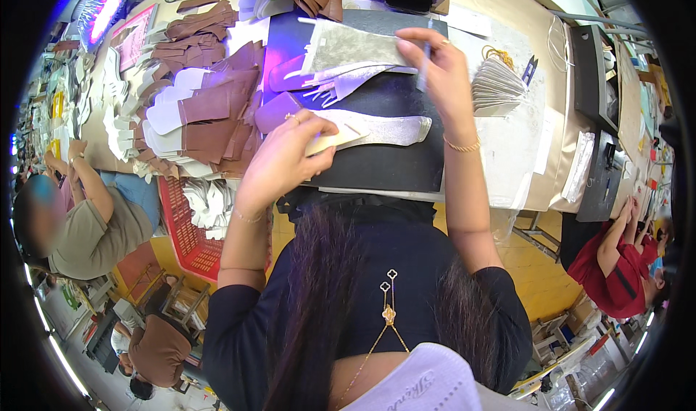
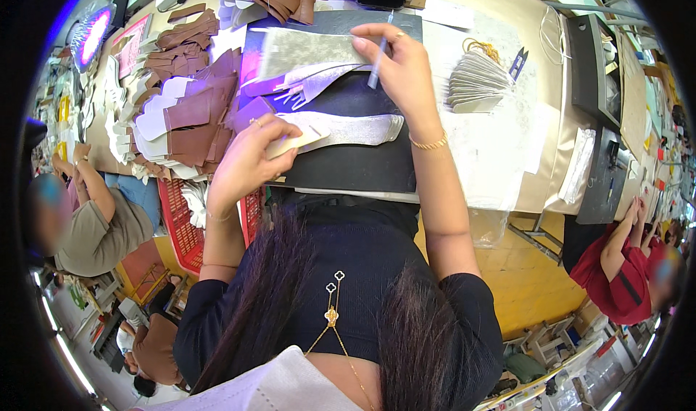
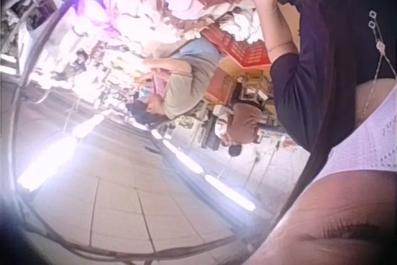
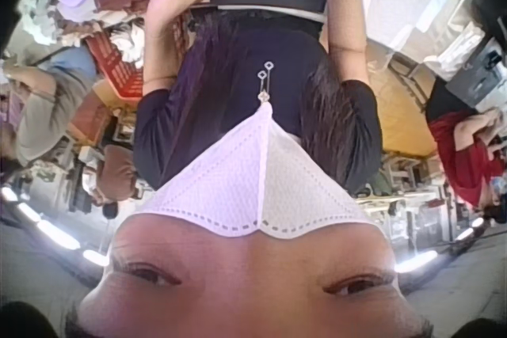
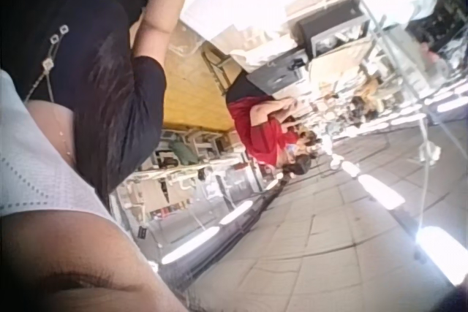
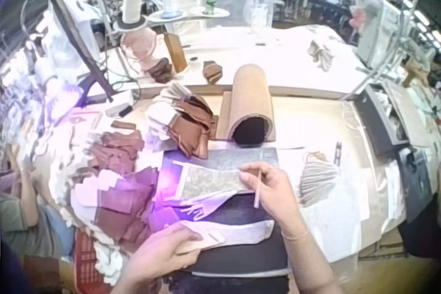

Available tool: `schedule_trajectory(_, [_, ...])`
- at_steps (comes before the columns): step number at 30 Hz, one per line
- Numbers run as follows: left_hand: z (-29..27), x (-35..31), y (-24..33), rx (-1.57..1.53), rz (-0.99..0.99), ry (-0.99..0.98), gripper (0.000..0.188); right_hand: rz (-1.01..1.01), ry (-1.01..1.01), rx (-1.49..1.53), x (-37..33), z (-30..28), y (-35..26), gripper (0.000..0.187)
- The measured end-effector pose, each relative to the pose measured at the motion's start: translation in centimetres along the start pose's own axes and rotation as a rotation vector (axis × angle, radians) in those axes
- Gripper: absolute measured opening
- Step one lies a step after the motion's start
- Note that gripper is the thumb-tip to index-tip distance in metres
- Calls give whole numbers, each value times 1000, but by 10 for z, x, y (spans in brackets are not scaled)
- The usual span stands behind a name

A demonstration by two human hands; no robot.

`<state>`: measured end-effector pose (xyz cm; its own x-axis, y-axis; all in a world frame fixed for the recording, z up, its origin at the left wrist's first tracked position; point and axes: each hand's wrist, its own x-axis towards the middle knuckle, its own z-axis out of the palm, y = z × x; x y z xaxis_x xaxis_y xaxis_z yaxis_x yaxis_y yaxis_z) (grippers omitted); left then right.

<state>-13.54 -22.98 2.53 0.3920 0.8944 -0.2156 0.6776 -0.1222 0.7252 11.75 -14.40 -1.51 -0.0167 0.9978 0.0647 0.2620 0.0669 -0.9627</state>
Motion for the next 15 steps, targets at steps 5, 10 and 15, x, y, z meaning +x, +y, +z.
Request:
schedule_trajectory(5, [-5, -6, 11, -23, 2, -24, 21, -240, 200, -635, 2, 5, 25, 34])
schedule_trajectory(10, [16, 21, 16, -75, 168, 50, 25, -174, 278, -483, -24, -26, 27, 33])
schedule_trajectory(15, [46, 47, 12, 24, 416, -22, 33, -159, 278, -457, -57, -47, 23, 26])
